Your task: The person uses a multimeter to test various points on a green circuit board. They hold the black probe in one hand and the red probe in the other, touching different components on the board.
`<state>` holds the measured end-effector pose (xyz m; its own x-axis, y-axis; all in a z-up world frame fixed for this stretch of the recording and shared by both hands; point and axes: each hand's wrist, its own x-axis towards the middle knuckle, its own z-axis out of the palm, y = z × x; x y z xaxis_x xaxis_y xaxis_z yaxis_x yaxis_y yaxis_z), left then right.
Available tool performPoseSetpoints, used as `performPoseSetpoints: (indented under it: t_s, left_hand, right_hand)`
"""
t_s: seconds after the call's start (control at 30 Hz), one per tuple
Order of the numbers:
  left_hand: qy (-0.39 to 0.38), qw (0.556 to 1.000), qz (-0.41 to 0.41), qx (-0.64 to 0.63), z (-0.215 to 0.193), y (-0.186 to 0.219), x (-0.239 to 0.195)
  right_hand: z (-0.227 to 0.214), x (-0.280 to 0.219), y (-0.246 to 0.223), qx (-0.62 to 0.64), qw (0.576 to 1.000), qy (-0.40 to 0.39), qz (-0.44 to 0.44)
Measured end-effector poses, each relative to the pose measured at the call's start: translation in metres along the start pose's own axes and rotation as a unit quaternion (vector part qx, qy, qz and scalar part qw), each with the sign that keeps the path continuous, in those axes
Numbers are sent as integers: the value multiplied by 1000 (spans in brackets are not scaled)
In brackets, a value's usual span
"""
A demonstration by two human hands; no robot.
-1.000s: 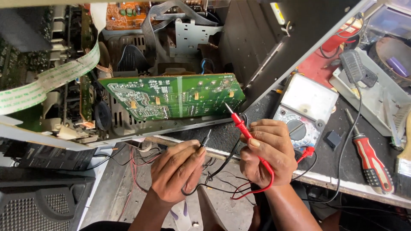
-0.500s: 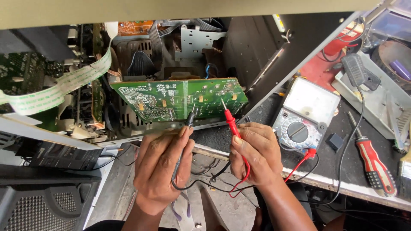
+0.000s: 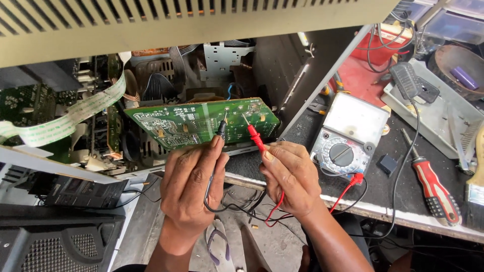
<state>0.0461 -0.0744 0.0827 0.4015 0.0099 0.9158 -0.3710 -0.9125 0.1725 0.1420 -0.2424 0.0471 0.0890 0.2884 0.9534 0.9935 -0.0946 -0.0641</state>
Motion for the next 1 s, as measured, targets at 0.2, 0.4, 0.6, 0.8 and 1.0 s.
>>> performPoseSetpoints:
  t_s: [0.2, 0.4, 0.6, 0.8, 1.0]
  left_hand:
    - [3, 1000, 0, 9, 2, 1, 3]
    - [-2, 1000, 1, 14, 2, 2, 4]
    - [-10, 1000, -4, 12, 1, 4, 5]
    - [-21, 999, -8, 28, -1, 5, 4]
    - [-20, 999, -9, 30, -1, 7, 7]
  right_hand:
    - [-1, 2, 0, 4, 1000, -3, 5]
    - [-2, 2, 0, 6, 1000, -12, 13]
    - [-3, 5, 0, 8, 1000, -16, 14]
    - [-3, 4, 1, 14, 1000, -20, 16]
    - [-1, 6, 2, 14, 1000, -14, 17]
